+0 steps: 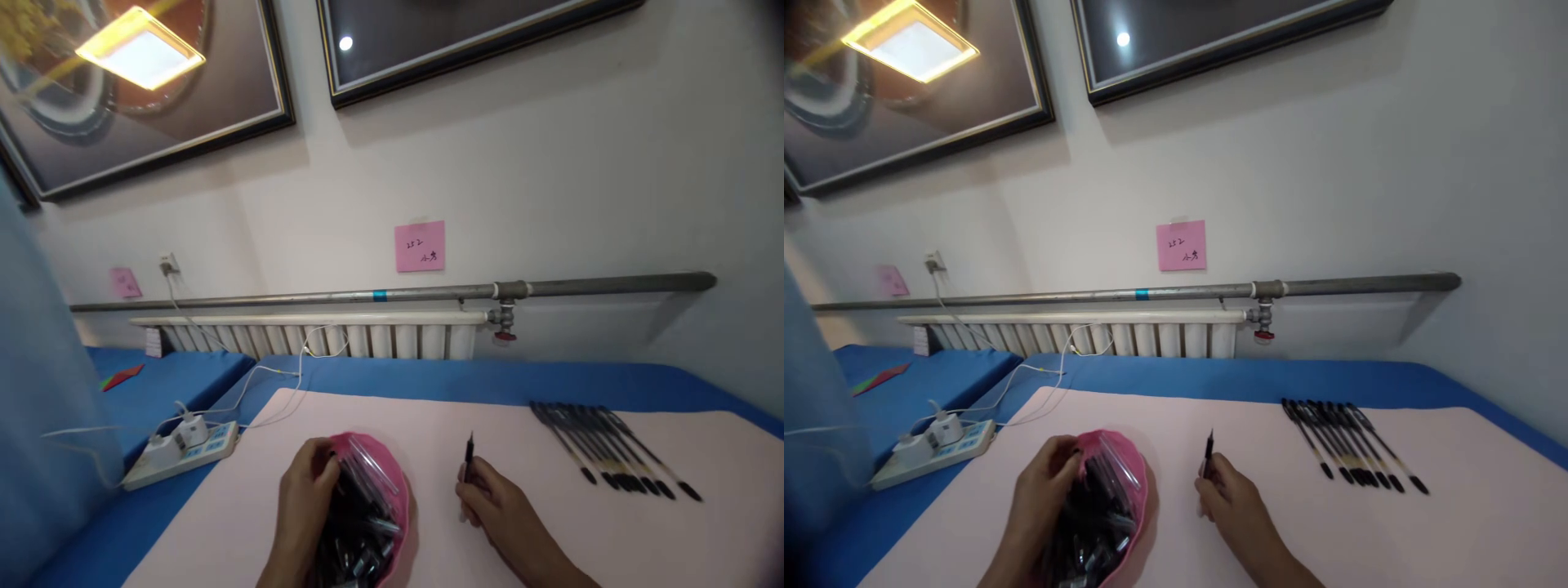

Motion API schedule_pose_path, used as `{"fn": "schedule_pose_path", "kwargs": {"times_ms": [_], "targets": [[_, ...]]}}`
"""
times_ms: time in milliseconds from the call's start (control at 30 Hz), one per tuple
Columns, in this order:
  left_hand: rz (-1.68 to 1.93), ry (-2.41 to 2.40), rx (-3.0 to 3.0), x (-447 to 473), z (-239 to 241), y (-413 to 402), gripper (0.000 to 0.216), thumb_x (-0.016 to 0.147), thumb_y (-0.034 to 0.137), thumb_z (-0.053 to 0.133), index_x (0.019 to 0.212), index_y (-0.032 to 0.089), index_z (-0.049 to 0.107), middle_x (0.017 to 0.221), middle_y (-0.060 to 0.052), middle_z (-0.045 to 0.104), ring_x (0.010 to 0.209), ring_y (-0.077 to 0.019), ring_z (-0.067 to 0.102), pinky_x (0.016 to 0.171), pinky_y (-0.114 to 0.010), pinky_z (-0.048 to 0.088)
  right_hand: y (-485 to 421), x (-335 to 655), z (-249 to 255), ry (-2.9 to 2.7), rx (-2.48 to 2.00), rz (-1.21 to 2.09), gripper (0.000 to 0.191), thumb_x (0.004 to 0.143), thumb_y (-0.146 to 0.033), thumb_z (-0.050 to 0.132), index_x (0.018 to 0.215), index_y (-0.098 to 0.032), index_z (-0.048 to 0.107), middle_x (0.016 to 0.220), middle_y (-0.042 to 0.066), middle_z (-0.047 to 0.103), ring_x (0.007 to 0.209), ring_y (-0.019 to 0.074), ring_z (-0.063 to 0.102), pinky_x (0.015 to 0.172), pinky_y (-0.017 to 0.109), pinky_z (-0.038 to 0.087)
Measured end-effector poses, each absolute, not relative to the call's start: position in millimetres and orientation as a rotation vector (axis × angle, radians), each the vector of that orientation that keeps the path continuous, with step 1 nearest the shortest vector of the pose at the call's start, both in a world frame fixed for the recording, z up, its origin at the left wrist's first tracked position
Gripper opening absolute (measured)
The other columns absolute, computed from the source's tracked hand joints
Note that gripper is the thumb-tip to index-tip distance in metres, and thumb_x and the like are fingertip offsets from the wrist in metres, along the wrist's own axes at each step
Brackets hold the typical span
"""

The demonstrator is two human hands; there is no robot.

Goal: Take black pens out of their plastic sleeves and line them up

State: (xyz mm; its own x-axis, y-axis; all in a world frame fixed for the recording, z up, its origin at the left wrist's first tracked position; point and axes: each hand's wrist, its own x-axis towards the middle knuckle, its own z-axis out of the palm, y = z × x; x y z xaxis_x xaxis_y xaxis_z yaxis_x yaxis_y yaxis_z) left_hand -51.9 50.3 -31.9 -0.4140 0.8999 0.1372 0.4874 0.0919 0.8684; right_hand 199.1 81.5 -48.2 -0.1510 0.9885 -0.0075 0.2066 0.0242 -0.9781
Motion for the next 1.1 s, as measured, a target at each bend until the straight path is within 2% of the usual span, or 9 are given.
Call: {"fn": "schedule_pose_path", "kwargs": {"times_ms": [67,167,267,433,933,1100], "targets": [[1.448,1.595,0.985,-42.7,-31.0,40.6,0.028,0.07,0.033,0.06,0.094,0.019,0.058,0.084,-0.004,0.069,0.076,-0.0181,0.064,0.071,-0.03,0.049,80.9,198.7,-46.2,-1.443,-1.274,1.233,0.009,0.072,-0.029,0.05,0.066,-0.023,0.046,0.046,-0.008,0.048,0.041,0.0107,0.044,0.039,0.022,0.031],[1.431,1.296,0.728,-20.5,-28.5,25.8,0.034,0.059,0.032,0.072,0.088,0.019,0.059,0.07,-0.001,0.068,0.063,-0.016,0.063,0.064,-0.028,0.05,72.5,193.8,-33.4,-1.361,-1.227,1.295,0.015,0.079,-0.034,0.046,0.072,-0.022,0.048,0.051,-0.007,0.051,0.038,0.009,0.044,0.038,0.021,0.033],[1.396,1.093,0.75,2.7,-24.3,17.1,0.031,0.055,0.028,0.077,0.079,0.017,0.062,0.058,0.003,0.063,0.054,-0.0113,0.059,0.058,-0.024,0.046,56.1,184.2,-13.5,-1.106,-0.993,1.441,0.015,0.078,-0.035,0.056,0.081,-0.02,0.054,0.064,-0.002,0.059,0.052,0.0111,0.053,0.047,0.022,0.043],[1.29,0.866,0.71,21.6,-18.9,10.0,0.031,0.05,0.026,0.082,0.074,0.015,0.065,0.06,0.001,0.062,0.051,-0.0102,0.058,0.055,-0.024,0.044,34.2,174.0,5.6,-1.027,-0.819,1.574,0.017,0.075,-0.035,0.065,0.077,-0.019,0.059,0.072,0.002,0.063,0.057,0.0133,0.056,0.045,0.023,0.044],[1.113,0.919,0.701,21.6,-20.0,6.3,0.036,0.053,0.035,0.082,0.072,0.013,0.061,0.059,-0.004,0.068,0.05,-0.0142,0.062,0.055,-0.025,0.041,29.3,179.8,10.4,-1.243,-0.821,1.485,0.013,0.08,-0.032,0.059,0.082,-0.02,0.059,0.069,0.001,0.063,0.059,0.0143,0.057,0.052,0.025,0.046],[1.11,0.94,0.704,20.5,-24.5,6.7,0.036,0.052,0.035,0.082,0.071,0.012,0.062,0.06,-0.007,0.07,0.05,-0.0164,0.063,0.055,-0.027,0.042,30.5,181.0,7.6,-1.207,-0.861,1.555,0.014,0.079,-0.033,0.061,0.081,-0.02,0.057,0.069,0.001,0.064,0.058,0.0139,0.057,0.048,0.023,0.044]]}}
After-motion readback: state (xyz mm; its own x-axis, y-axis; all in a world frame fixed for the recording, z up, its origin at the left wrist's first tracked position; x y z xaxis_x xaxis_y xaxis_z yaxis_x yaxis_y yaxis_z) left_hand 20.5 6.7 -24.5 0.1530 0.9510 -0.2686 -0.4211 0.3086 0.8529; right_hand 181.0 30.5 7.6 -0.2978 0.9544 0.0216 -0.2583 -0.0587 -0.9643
